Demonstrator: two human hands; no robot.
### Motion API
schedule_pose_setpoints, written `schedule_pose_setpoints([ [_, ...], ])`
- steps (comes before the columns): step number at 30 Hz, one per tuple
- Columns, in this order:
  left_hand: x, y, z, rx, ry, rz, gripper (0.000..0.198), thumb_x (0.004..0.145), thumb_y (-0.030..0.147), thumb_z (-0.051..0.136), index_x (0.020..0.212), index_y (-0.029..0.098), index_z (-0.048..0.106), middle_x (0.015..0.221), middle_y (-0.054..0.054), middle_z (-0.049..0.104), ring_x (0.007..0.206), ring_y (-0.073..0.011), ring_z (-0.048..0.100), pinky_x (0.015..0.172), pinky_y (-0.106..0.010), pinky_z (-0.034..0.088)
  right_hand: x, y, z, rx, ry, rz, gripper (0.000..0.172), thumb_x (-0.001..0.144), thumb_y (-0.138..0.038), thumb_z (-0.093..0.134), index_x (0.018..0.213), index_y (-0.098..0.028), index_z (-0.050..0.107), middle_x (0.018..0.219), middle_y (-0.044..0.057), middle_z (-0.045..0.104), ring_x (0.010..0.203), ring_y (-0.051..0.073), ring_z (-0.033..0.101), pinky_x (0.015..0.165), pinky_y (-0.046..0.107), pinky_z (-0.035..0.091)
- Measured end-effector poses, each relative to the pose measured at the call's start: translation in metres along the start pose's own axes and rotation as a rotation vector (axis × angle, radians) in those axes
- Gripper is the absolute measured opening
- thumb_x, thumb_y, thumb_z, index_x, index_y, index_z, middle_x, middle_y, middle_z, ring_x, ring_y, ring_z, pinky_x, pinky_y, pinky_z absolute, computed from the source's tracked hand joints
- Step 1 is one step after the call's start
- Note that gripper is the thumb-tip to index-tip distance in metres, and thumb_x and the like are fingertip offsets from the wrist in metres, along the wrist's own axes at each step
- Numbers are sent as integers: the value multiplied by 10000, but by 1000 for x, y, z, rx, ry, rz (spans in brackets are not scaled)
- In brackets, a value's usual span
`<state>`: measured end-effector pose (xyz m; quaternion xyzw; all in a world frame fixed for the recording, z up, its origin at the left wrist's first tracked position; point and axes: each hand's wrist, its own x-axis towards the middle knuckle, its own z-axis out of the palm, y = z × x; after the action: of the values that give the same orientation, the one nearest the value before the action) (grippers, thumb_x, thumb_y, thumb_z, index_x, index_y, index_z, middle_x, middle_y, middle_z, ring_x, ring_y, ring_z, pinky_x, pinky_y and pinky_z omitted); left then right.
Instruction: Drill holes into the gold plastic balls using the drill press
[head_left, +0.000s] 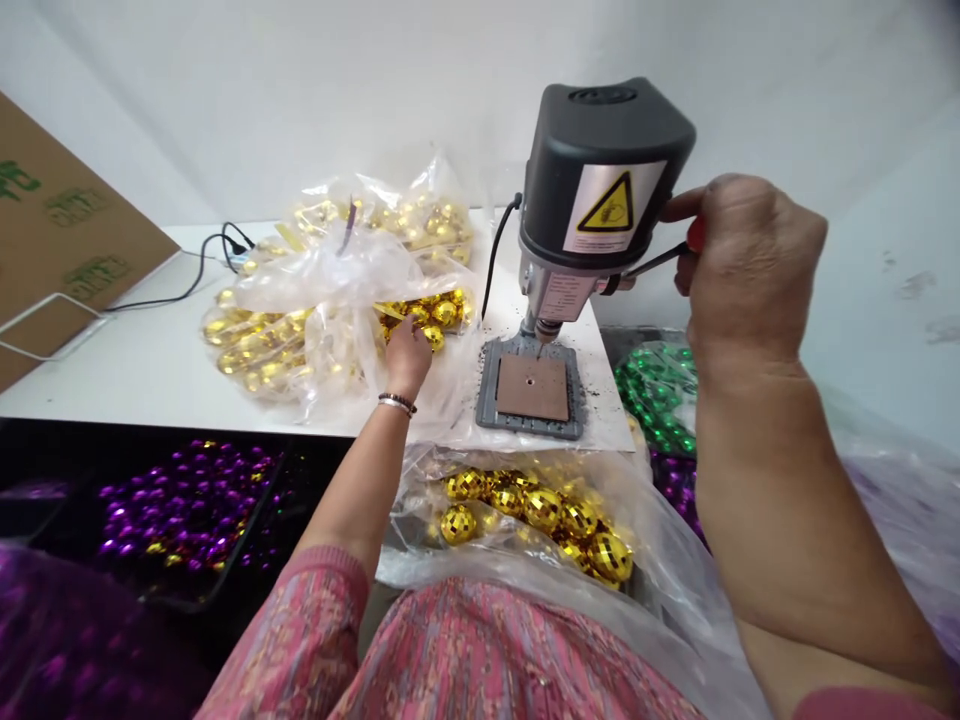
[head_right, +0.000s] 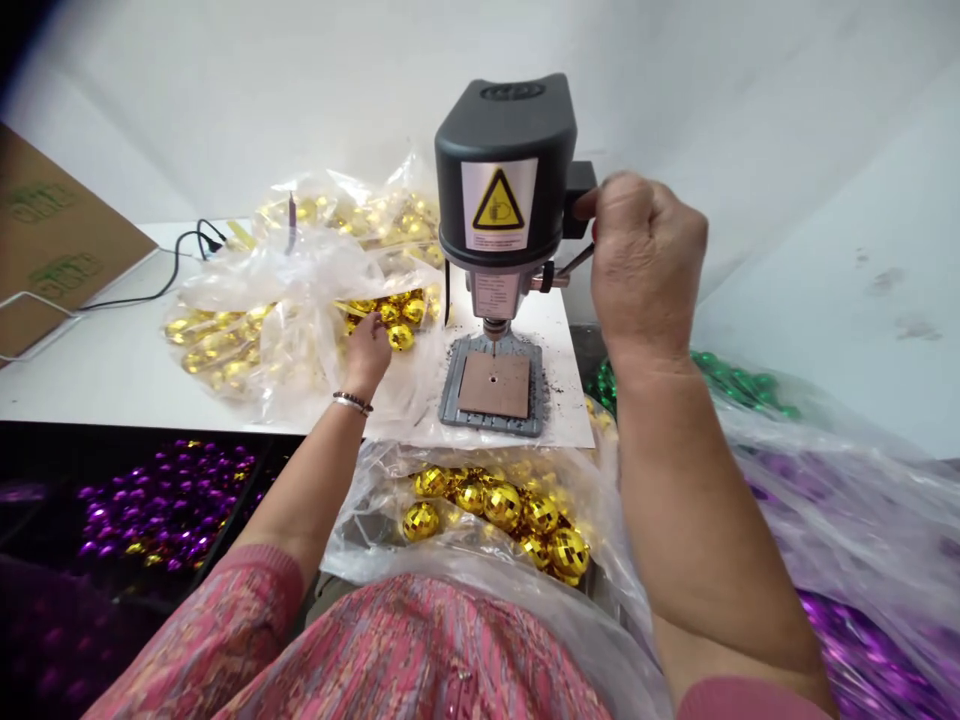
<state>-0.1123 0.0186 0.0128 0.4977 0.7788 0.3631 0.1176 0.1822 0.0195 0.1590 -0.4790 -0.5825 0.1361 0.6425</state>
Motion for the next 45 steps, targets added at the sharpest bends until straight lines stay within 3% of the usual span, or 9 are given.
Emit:
schedule_pose_setpoints([
  [6,31,-3,17,191,-158,-32,175,917,311,548,915,164,644,1033,-210,716,1063,-332,646,874,-400,482,-5,-4,-2,-10,-12,14,357,959,-237,442,813,-108,740,645,-17,520,686,60,509,717,261,395],
  [9,29,-4,23,157,-250,-69,168,863,301,589,955,168,636,915,-159,714,915,-289,670,780,-360,488,-7,-5,-3,-1,-11,-3,348,951,-216,435,817,-105,736,648,-7,540,708,75,532,734,271,416],
  [14,6,-7,12,-129,-362,-207,562,728,299,733,1238,156,548,852,-63,685,617,-158,631,607,-278,479,-12,-5,-4,9,-7,-29,364,954,-224,413,807,-94,719,663,7,545,763,86,556,795,283,437],
  [17,-15,-2,-10,-451,-416,-205,498,774,382,689,1214,180,567,936,-53,687,648,-117,642,638,-250,504,-13,-4,-3,21,-19,-53,367,963,-263,413,788,-114,699,639,-11,497,737,81,527,785,271,429],
  [20,-37,11,-29,-734,-586,-104,411,810,451,637,1122,184,628,921,-54,689,684,-114,641,665,-253,515,-13,-4,-3,35,-17,-69,349,957,-285,433,750,-142,675,576,-30,396,675,87,475,731,263,404],
  [25,-60,38,-10,-640,-756,20,511,789,452,702,1220,180,654,982,-68,710,693,-128,648,600,-247,473,-9,-9,-4,-63,-26,14,327,957,-245,455,679,-180,614,573,-30,399,588,77,393,594,250,313],
  [32,-65,54,46,-424,-695,30,492,808,393,703,1244,169,658,909,-33,709,602,-93,578,582,-221,469,-9,-18,-7,-95,-78,41,361,995,-265,431,753,-129,662,609,-45,399,630,67,387,656,252,320],
  [38,-63,62,50,-307,-656,51,466,807,348,722,1246,194,686,834,-12,700,622,-121,592,649,-249,494,-8,-19,-8,-99,-90,60,358,1000,-274,445,764,-127,672,638,-47,435,668,66,411,685,251,337],
  [45,-69,70,56,-171,-600,194,675,702,253,815,1354,176,658,1078,-51,755,966,-205,676,929,-305,522,-10,-16,-8,-112,-89,30,382,999,-295,413,766,-122,660,624,-55,409,660,54,399,686,235,332],
])
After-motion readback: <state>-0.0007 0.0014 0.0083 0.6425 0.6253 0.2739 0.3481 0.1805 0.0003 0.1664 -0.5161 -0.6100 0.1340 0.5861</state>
